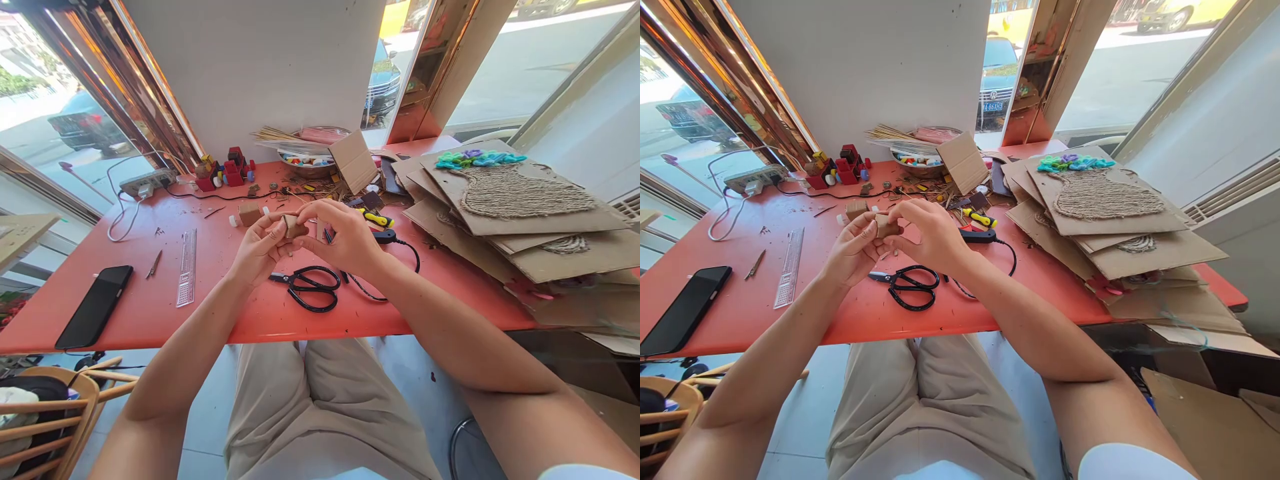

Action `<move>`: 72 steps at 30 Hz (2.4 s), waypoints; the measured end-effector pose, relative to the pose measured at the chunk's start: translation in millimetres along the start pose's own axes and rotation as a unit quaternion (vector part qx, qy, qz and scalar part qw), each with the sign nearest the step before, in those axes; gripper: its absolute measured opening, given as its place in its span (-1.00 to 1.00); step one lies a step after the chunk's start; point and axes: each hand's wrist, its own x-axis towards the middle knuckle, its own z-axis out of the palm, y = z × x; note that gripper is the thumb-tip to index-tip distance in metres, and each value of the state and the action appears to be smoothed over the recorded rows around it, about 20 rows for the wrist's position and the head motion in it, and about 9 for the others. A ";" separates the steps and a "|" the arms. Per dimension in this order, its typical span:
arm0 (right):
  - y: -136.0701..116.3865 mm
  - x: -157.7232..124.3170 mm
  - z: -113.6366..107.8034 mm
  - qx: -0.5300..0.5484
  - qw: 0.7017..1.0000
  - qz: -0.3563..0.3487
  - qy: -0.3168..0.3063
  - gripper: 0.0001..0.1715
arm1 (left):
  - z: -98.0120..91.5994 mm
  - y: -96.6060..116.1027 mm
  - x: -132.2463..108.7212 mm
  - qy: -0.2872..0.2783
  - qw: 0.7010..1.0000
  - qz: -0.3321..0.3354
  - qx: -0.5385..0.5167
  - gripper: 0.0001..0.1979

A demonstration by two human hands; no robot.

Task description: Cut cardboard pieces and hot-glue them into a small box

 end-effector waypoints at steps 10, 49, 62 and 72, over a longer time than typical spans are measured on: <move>0.1 2.6 -3.4 0.012 0.999 0.028 -0.036 -0.75 | 4.8 0.8 -1.0 -0.031 0.999 0.000 0.011 -0.48; 4.3 2.3 -9.3 -0.069 0.995 0.018 -0.071 -0.81 | 7.5 3.9 -1.5 -0.008 0.997 0.024 0.069 -0.31; 3.3 3.7 -8.7 -0.062 0.997 0.015 -0.051 -0.81 | 1.4 6.9 1.9 -0.025 0.998 -0.002 0.058 -0.44; 17.1 7.6 -12.9 -0.111 0.988 0.071 -0.081 -0.84 | -13.1 -4.7 14.1 0.042 0.931 0.067 0.357 -0.80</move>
